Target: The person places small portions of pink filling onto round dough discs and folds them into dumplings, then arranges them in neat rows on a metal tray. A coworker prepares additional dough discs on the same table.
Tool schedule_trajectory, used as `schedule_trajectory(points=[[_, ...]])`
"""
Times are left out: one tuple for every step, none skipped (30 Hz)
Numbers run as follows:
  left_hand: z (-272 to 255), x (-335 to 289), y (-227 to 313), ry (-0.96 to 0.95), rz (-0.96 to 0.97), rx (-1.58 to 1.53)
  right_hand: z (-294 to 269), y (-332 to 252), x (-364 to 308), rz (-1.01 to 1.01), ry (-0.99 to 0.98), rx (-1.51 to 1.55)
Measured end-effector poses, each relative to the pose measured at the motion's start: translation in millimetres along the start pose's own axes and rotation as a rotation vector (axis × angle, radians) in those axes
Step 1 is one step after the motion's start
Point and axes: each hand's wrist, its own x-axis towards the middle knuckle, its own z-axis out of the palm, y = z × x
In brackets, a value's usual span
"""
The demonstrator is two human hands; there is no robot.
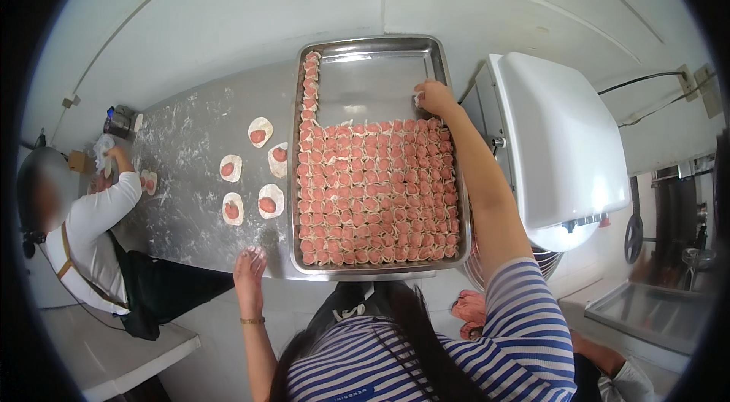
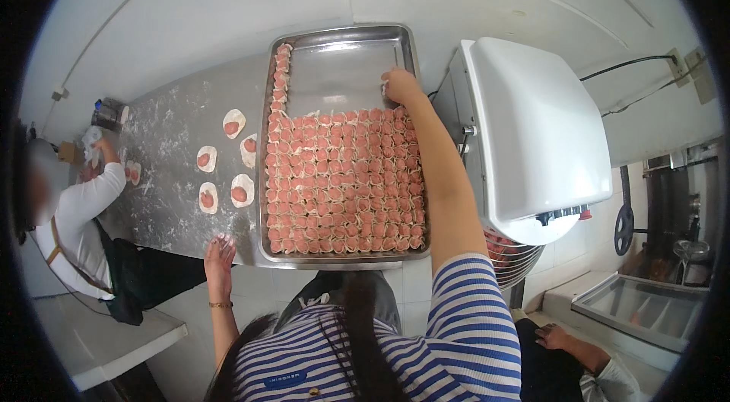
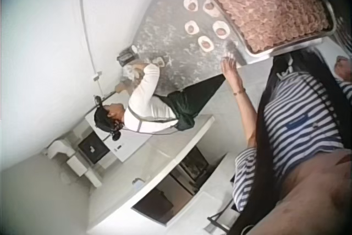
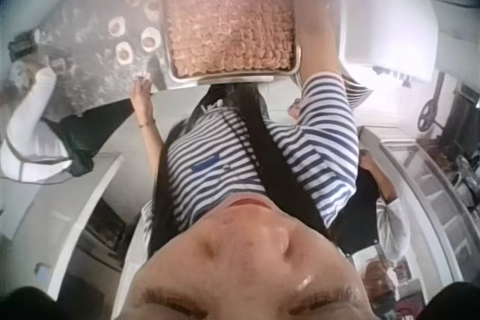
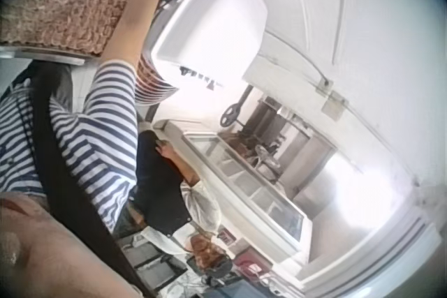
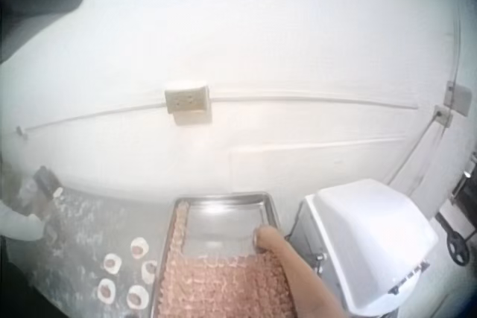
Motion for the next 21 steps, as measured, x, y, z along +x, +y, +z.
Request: schedule_trajectory(points=[[2, -6, 1, -0.003, 0.006, 0.056, -6, -4, -10, 0.008, 0.1, 0.022], [4, -10, 0, -0.005, 0.011, 0.111, -12, -8, -18, 0.016, 0.198, 0.044], [16, 3, -4, -0.06, 0.108, 0.222, -28, -6, -14, 0.013, 0.236, 0.05], [30, 21, -5, -0.112, 0.205, 0.333, -44, -3, -9, 0.01, 0.272, 0.058], [38, 34, -1, -0.16, 0.292, 0.461, -49, -3, -12, 0.017, 0.298, 0.078], [67, 40, 18, -0.236, 0.387, 0.593, -54, -1, -15, -0.001, 0.218, 0.099], [101, 52, 39, -0.314, 0.481, 0.725, -58, 3, -17, -0.017, 0.139, 0.119], [118, 79, 42, -0.415, 0.519, 0.816, -59, 1, -17, -0.043, 0.06, 0.148], [156, 81, 62, -0.472, 0.582, 0.833, -54, 2, -17, -0.06, 0.016, 0.178], [189, 94, 76, -0.601, 0.796, 0.811, -48, 1, -16, -0.078, -0.025, 0.211], [209, 116, 77, -0.633, 0.856, 0.878, -40, -6, -11, -0.111, -0.071, 0.249], [232, 139, 76, -0.662, 0.873, 0.957, -31, -10, -7, -0.126, -0.094, 0.287], [253, 158, 77, -0.69, 0.889, 1.038, -22, -16, -2, -0.142, -0.118, 0.326], [273, 172, 78, -0.734, 0.868, 1.115, -14, -22, 3, -0.155, -0.142, 0.363], [292, 185, 77, -0.787, 0.848, 1.189, -8, -27, 6, -0.156, -0.164, 0.36], [302, 199, 73, -0.824, 0.84, 1.241, 0, -38, 9, -0.163, -0.189, 0.361], [312, 212, 67, -0.863, 0.832, 1.288, 7, -46, 13, -0.168, -0.214, 0.358], [320, 220, 62, -0.908, 0.824, 1.333, 14, -50, 17, -0.138, -0.26, 0.381], [328, 223, 59, -0.952, 0.773, 1.381, 23, -52, 20, -0.101, -0.305, 0.408], [334, 225, 57, -0.991, 0.721, 1.429, 31, -54, 22, -0.067, -0.35, 0.435], [337, 226, 55, -1.031, 0.668, 1.479, 35, -56, 22, -0.156, -0.326, 0.412]])
